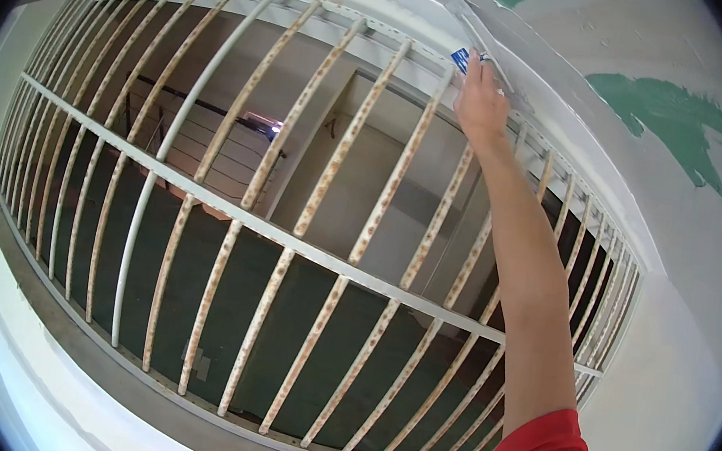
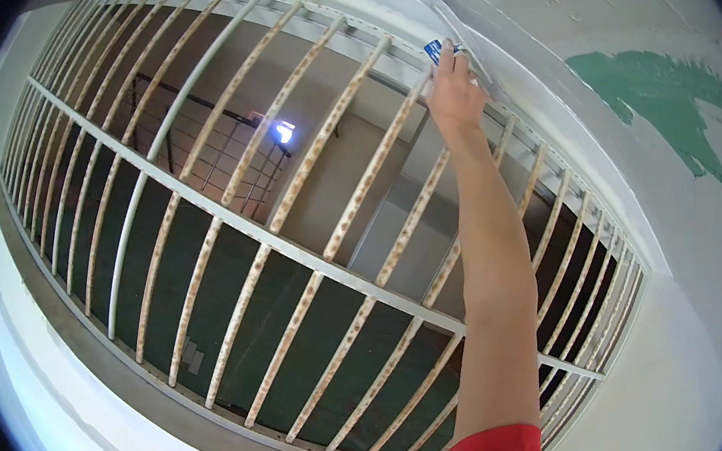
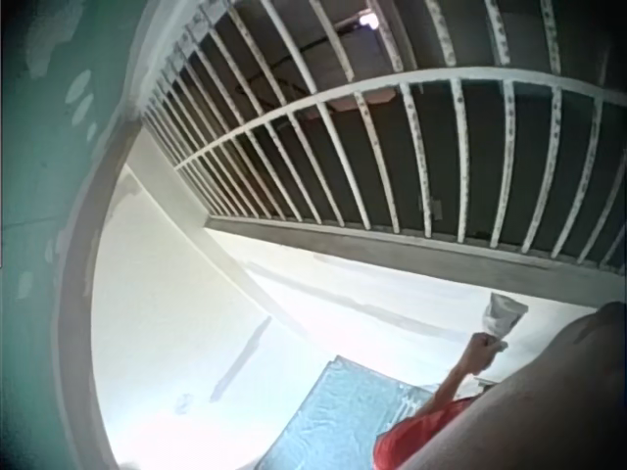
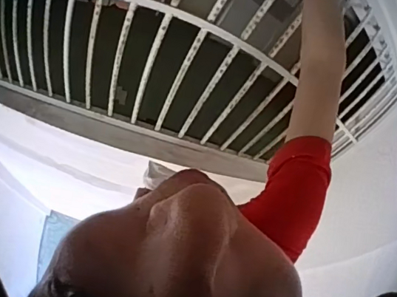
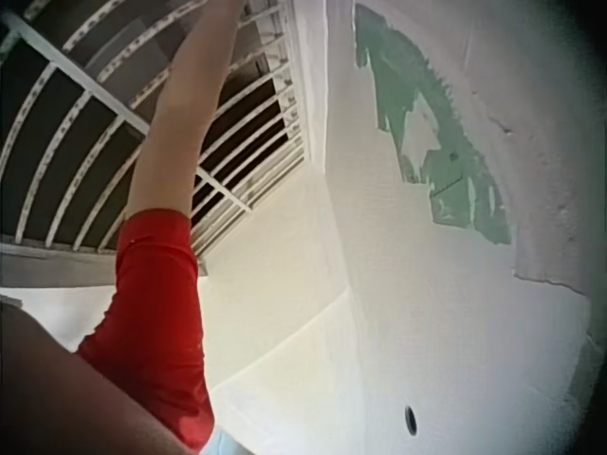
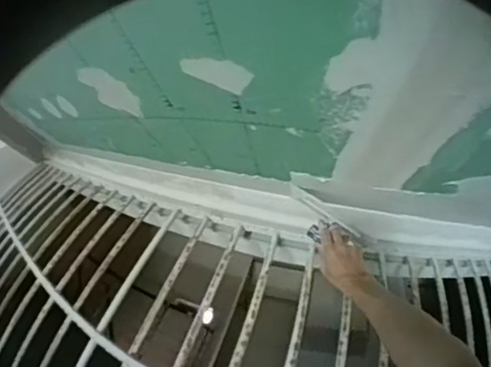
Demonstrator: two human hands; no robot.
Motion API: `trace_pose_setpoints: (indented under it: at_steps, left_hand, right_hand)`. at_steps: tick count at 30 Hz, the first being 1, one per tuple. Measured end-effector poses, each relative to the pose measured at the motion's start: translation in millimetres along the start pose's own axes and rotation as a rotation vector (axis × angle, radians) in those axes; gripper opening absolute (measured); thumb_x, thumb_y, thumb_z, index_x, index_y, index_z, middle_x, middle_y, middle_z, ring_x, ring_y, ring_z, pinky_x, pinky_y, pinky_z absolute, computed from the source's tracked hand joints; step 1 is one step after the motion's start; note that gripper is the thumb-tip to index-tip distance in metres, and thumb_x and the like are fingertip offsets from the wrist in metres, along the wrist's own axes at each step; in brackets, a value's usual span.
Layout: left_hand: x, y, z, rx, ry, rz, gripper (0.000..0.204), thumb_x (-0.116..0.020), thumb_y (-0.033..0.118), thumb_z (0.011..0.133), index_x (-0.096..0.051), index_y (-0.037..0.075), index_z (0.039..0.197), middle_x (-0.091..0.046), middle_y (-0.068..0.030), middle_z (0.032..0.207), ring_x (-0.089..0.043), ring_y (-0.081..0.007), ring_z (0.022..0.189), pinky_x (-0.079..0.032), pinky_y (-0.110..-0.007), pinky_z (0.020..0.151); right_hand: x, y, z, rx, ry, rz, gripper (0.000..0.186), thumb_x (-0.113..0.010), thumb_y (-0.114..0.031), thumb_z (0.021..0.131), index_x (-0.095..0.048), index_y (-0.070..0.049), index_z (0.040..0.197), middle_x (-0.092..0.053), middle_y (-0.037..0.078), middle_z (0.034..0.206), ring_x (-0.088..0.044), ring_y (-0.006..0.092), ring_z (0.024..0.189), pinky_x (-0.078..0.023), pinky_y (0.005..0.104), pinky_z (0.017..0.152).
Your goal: Apply plaster or joint compound to a ceiling and wall using a trowel and putty knife.
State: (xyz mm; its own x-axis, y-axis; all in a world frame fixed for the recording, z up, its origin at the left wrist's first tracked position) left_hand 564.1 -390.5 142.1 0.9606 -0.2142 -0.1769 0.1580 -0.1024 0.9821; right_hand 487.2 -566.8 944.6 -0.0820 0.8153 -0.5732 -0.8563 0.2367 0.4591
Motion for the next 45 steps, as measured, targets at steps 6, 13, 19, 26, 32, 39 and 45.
trace_pose_setpoints:
  at_steps: [6, 13, 19, 26, 32, 39, 45]
  left_hand:
    - [-20.0, 40.2, -12.6, 0.164, -0.036, 0.011, 0.018, -0.067, 0.015, 0.09, -0.061, 0.005, 0.076, -0.052, 0.0008, 0.056, -0.044, -0.0094, 0.042, -0.038, -0.024, 0.039]
    - [-45.4, 30.0, -10.3, 0.21, -0.053, 0.049, 0.019, -0.068, 0.016, 0.09, -0.061, 0.004, 0.077, -0.052, 0.0009, 0.056, -0.043, -0.0096, 0.041, -0.037, -0.025, 0.038]
    - [-73.9, 35.5, -11.1, 0.277, -0.062, 0.116, 0.021, -0.068, 0.019, 0.091, -0.061, 0.003, 0.078, -0.052, 0.0006, 0.055, -0.043, -0.0097, 0.04, -0.037, -0.025, 0.038]
    - [-106.0, 20.2, -6.8, 0.271, -0.085, 0.234, 0.023, -0.069, 0.023, 0.091, -0.063, 0.003, 0.081, -0.055, -0.0004, 0.057, -0.044, -0.0102, 0.04, -0.038, -0.026, 0.038]
    - [-140.8, 10.1, -7.0, 0.306, -0.055, 0.277, 0.024, -0.069, 0.024, 0.091, -0.064, 0.003, 0.083, -0.056, -0.0009, 0.057, -0.045, -0.0107, 0.04, -0.039, -0.026, 0.038]
    - [-180.7, 18.6, -14.3, 0.386, -0.035, 0.256, 0.024, -0.069, 0.025, 0.091, -0.065, 0.003, 0.084, -0.055, -0.001, 0.057, -0.046, -0.0105, 0.04, -0.039, -0.026, 0.038]
    - [-196.5, 6.4, -18.7, 0.401, -0.011, 0.189, 0.023, -0.069, 0.024, 0.091, -0.065, 0.003, 0.085, -0.054, -0.0011, 0.056, -0.045, -0.0103, 0.04, -0.038, -0.026, 0.037]
  right_hand:
    - [10.2, 64.4, -33.1, -0.011, -0.036, -0.068, 0.052, -0.062, -0.022, 0.089, -0.045, -0.013, 0.138, -0.054, 0.008, 0.093, -0.064, 0.0267, 0.072, -0.056, 0.04, 0.052]
    - [27.0, 132.9, -73.1, -0.045, -0.051, -0.132, 0.052, -0.064, -0.023, 0.088, -0.048, -0.014, 0.137, -0.054, 0.007, 0.092, -0.064, 0.0259, 0.071, -0.055, 0.0385, 0.05]
    - [46.1, 200.1, -107.2, -0.026, -0.033, -0.161, 0.054, -0.066, -0.022, 0.086, -0.048, -0.015, 0.137, -0.055, 0.007, 0.092, -0.063, 0.026, 0.07, -0.054, 0.0383, 0.05]
    - [62.8, 284.4, -155.5, -0.08, -0.118, -0.19, 0.057, -0.066, -0.021, 0.086, -0.046, -0.015, 0.139, -0.055, 0.008, 0.094, -0.063, 0.0278, 0.071, -0.053, 0.0393, 0.051]
    - [75.2, 357.9, -195.1, -0.128, -0.213, -0.156, 0.056, -0.064, -0.02, 0.088, -0.044, -0.015, 0.141, -0.055, 0.009, 0.097, -0.063, 0.0293, 0.073, -0.054, 0.0402, 0.054]
    - [93.1, 444.9, -244.2, -0.129, -0.197, -0.137, 0.053, -0.059, -0.018, 0.092, -0.043, -0.014, 0.142, -0.057, 0.01, 0.102, -0.063, 0.0308, 0.08, -0.056, 0.0414, 0.061]
    - [105.9, 515.7, -284.7, -0.207, -0.272, -0.171, 0.05, -0.057, -0.018, 0.093, -0.043, -0.013, 0.141, -0.057, 0.011, 0.103, -0.063, 0.033, 0.088, -0.056, 0.0441, 0.066]
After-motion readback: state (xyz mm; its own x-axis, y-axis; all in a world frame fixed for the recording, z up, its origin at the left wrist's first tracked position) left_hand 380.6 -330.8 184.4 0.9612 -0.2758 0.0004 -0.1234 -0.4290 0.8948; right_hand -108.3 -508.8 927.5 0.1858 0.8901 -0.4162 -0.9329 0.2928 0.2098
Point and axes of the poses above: each hand's wrist, its own z-axis towards the middle knuckle, its own x-axis out of the back of the hand, y = z × x, the point moved 4 cm from there along z, towards the middle knuckle
